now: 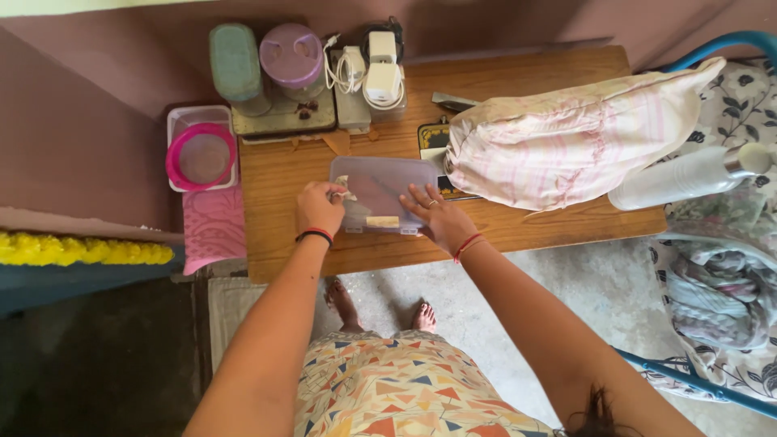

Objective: Wiping a white power adapter with a cloth and organizing it with its cable into a plastic container.

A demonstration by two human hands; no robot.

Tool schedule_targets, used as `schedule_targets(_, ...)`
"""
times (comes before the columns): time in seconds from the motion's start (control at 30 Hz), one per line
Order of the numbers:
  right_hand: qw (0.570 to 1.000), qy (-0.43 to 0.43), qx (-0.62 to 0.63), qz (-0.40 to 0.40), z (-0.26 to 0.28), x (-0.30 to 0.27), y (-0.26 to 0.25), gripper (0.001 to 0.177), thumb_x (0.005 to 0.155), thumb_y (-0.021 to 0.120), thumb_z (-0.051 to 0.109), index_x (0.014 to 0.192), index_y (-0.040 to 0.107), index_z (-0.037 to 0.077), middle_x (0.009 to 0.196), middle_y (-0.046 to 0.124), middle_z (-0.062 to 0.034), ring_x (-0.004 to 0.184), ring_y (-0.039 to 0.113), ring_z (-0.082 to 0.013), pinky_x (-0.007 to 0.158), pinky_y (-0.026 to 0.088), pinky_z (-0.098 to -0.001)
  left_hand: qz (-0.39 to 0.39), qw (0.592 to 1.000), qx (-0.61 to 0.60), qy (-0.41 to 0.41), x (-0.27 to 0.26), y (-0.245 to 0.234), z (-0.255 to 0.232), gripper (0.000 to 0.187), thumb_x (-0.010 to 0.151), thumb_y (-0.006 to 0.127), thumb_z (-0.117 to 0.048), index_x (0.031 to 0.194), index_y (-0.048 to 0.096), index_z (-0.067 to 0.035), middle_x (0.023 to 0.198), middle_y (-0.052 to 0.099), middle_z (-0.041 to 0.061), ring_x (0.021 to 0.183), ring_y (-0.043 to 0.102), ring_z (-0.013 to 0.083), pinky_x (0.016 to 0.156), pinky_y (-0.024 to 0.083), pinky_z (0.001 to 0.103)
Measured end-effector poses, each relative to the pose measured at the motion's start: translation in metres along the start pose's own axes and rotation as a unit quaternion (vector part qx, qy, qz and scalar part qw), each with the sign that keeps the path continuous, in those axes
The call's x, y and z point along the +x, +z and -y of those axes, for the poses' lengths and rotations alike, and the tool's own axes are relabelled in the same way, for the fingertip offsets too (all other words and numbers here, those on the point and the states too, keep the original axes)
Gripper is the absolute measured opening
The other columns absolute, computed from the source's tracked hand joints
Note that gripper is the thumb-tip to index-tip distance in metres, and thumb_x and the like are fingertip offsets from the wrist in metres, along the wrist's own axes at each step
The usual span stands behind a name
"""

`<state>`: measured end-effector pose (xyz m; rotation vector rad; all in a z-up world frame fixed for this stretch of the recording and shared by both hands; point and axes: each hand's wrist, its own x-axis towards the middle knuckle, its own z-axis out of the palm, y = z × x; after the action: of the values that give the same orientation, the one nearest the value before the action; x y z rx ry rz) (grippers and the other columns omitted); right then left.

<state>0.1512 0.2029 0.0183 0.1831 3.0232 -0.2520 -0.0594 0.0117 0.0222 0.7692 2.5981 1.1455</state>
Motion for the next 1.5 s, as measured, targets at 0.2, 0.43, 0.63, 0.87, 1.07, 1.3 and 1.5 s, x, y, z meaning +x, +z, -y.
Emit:
schedule_targets(0.2,0.968,-0.014,0.236,-0.079,-0.001,0.023,-0.054,0.057,0.089,0.078,0.028,0.142,0.059,0.02,0.15,0.056,-0.0077,0.135,0.056,-0.0329,0.111,0.046,-0.0429,-0.139,0.985,-0.012,0.1,0.046,-0.04,-0.042,0.01,0.083,0.075,-0.009,0.092,0.078,-0.013,0.101,0.071,0.013,0.102,0.064,0.0365,0.087,0.051,0.046)
schedule_targets(0.43,0.916,0.176,0.357,-0.057,0.022,0.039,-0.052,0.058,0.092,0.071,0.034,0.148,0.058,0.023,0.141,0.067,-0.0072,0.123,0.068,-0.0293,0.104,0.053,-0.0379,-0.059,0.947,-0.04,0.314,0.051,-0.046,-0.052,0.024,0.08,0.068,0.001,0.101,0.075,-0.011,0.106,0.07,0.011,0.104,0.061,0.0343,0.092,0.051,0.044)
schedule_targets(0.63,0.932,0.17,0.292,-0.129,0.037,0.048,-0.055,0.098,0.06,0.095,0.04,0.139,0.048,0.006,0.126,0.063,-0.0213,0.115,0.061,-0.0397,0.096,0.049,-0.0438,0.036,0.954,-0.011,0.299,0.044,0.022,-0.039,0.023,0.081,0.068,0.002,0.098,0.075,-0.012,0.102,0.069,0.011,0.099,0.063,0.0345,0.087,0.053,0.045)
schedule_targets(0.87,0.891,0.297,0.326,-0.11,0.043,0.054,-0.069,0.089,0.054,0.093,0.029,0.132,0.057,0.009,0.117,0.071,-0.0168,0.109,0.068,-0.0333,0.094,0.054,-0.0405,0.073,0.944,-0.039,0.32,0.07,0.009,-0.034,0.02,0.086,0.065,0.001,0.096,0.077,-0.011,0.096,0.071,0.013,0.096,0.065,0.0358,0.087,0.052,0.045)
schedule_targets(1.07,0.874,0.331,0.34,-0.104,0.046,0.056,-0.067,0.089,0.053,0.092,0.028,0.133,0.058,0.011,0.113,0.073,-0.0158,0.105,0.071,-0.0314,0.092,0.056,-0.0388,0.056,0.942,-0.029,0.329,0.079,-0.011,-0.033,0.024,0.081,0.063,0.001,0.096,0.077,-0.012,0.096,0.073,0.012,0.093,0.064,0.0355,0.085,0.052,0.045)
schedule_targets(1.3,0.9,0.314,0.282,-0.106,0.033,0.06,-0.056,0.099,0.046,0.098,0.03,0.131,0.055,0.005,0.116,0.069,-0.0226,0.109,0.066,-0.0384,0.093,0.053,-0.0428,0.141,0.918,-0.114,0.352,0.028,0.015,-0.047,0.027,0.077,0.065,0.006,0.093,0.076,-0.013,0.093,0.072,0.011,0.094,0.064,0.0325,0.084,0.052,0.043)
schedule_targets(1.5,0.886,0.349,0.29,-0.094,0.05,0.058,-0.068,0.095,0.05,0.093,0.033,0.132,0.055,0.007,0.113,0.07,-0.0222,0.106,0.068,-0.0384,0.091,0.054,-0.0423,0.023,0.952,-0.032,0.305,0.103,-0.038,-0.019,0.022,0.083,0.068,0.002,0.095,0.078,-0.013,0.092,0.072,0.01,0.088,0.064,0.0342,0.081,0.051,0.043)
